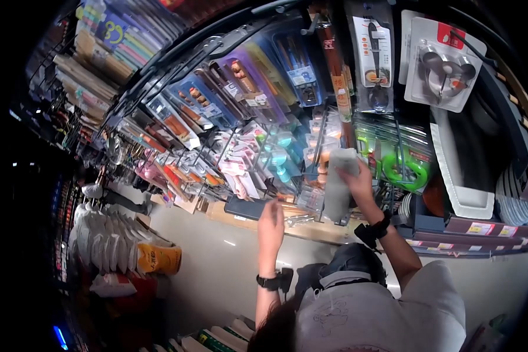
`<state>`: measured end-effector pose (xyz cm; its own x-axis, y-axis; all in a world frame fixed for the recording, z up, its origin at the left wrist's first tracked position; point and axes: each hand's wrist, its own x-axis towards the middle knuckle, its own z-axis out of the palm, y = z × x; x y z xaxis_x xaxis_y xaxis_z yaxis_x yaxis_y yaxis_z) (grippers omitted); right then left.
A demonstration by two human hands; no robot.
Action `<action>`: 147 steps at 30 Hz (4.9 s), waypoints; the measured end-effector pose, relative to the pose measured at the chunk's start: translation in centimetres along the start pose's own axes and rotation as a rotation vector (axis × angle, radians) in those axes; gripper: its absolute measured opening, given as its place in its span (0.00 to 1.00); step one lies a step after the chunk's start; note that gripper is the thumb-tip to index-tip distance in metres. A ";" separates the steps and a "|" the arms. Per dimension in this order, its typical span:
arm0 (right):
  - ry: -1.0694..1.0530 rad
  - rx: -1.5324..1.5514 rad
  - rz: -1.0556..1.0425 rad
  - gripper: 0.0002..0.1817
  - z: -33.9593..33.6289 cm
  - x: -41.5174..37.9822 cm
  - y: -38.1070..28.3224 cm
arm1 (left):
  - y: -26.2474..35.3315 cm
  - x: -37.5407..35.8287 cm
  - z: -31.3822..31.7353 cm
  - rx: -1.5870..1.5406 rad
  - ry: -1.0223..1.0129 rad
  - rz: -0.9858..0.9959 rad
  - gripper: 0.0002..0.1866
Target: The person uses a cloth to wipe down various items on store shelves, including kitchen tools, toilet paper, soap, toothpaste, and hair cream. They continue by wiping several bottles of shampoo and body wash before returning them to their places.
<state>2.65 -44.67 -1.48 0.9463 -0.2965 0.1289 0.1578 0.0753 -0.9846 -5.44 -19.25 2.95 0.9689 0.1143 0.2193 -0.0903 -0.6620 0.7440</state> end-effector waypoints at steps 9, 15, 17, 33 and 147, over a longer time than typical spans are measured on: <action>-0.041 -0.418 -0.122 0.24 -2.6 -2.0 1.6 | 1.3 11.9 10.9 -0.280 -0.285 0.076 0.18; -0.030 -0.572 -0.164 0.25 -2.8 -3.1 -5.7 | -1.6 10.8 15.7 -0.507 -0.468 0.251 0.17; 0.001 -0.584 -0.154 0.24 -1.7 -3.0 -7.7 | -3.8 11.1 18.3 -0.693 -0.447 0.430 0.16; 0.263 -0.778 -0.184 0.27 5.0 -4.3 -5.4 | -4.2 12.8 10.4 -0.085 -0.431 0.528 0.12; 1.249 -0.194 -0.028 0.24 2.3 -27.6 -9.0 | -9.1 1.8 5.4 -0.025 -1.069 0.592 0.32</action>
<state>-24.27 -34.96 4.08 0.0156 -0.9983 0.0556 0.0292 -0.0551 -0.9981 -1.65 -17.00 -6.89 0.4766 -0.8743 -0.0924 -0.5745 -0.3893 0.7200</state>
